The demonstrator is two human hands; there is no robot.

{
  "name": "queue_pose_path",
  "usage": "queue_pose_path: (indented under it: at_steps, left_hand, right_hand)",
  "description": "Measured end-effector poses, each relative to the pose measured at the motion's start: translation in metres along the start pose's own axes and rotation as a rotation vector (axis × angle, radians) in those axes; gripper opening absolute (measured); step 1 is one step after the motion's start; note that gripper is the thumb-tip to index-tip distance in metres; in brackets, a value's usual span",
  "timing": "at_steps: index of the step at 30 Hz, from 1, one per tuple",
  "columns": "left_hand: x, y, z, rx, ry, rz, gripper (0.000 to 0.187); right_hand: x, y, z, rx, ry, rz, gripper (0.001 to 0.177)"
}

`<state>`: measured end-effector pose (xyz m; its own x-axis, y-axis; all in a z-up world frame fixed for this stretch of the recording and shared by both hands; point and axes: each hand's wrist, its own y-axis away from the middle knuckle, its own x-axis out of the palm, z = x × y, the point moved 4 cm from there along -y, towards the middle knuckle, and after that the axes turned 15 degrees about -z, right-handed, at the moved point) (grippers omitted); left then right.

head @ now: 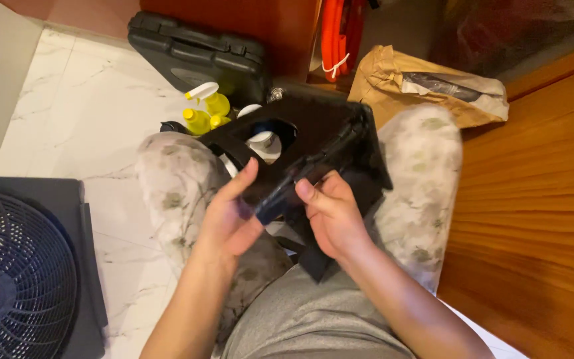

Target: The person sits on the floor and attempts to repair a broken black plastic stool. They first try to snap the broken leg back into place by hand. When that fails, they use a hammer to forcefully tap the broken joint until the leg is reattached.

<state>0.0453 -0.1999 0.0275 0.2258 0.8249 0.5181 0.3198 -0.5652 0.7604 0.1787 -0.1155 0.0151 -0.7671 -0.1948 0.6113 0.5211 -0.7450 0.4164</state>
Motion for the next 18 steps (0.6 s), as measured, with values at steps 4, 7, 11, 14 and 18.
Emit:
queue_pose_path:
  at_steps: [4,7,11,14,18]
  left_hand:
    - [0.004,0.002,0.003,0.135,-0.024,0.246,0.036]
    - [0.007,-0.001,0.012,0.234,0.022,0.267,0.036]
    - [0.007,-0.001,0.013,0.374,-0.031,0.239,0.041]
    - [0.007,-0.002,0.013,0.440,-0.048,0.264,0.044]
    - [0.013,0.000,0.014,0.388,0.001,0.391,0.042]
  right_hand:
    - [0.004,-0.005,0.019,-0.035,0.138,0.147,0.056]
    - [-0.003,-0.011,0.030,-0.044,0.157,0.130,0.062]
    - [-0.011,-0.017,0.036,-0.088,0.256,0.067,0.062]
    - [-0.012,-0.017,0.041,-0.102,0.292,0.029,0.063]
    - [-0.009,-0.001,0.050,-0.112,0.369,-0.066,0.067]
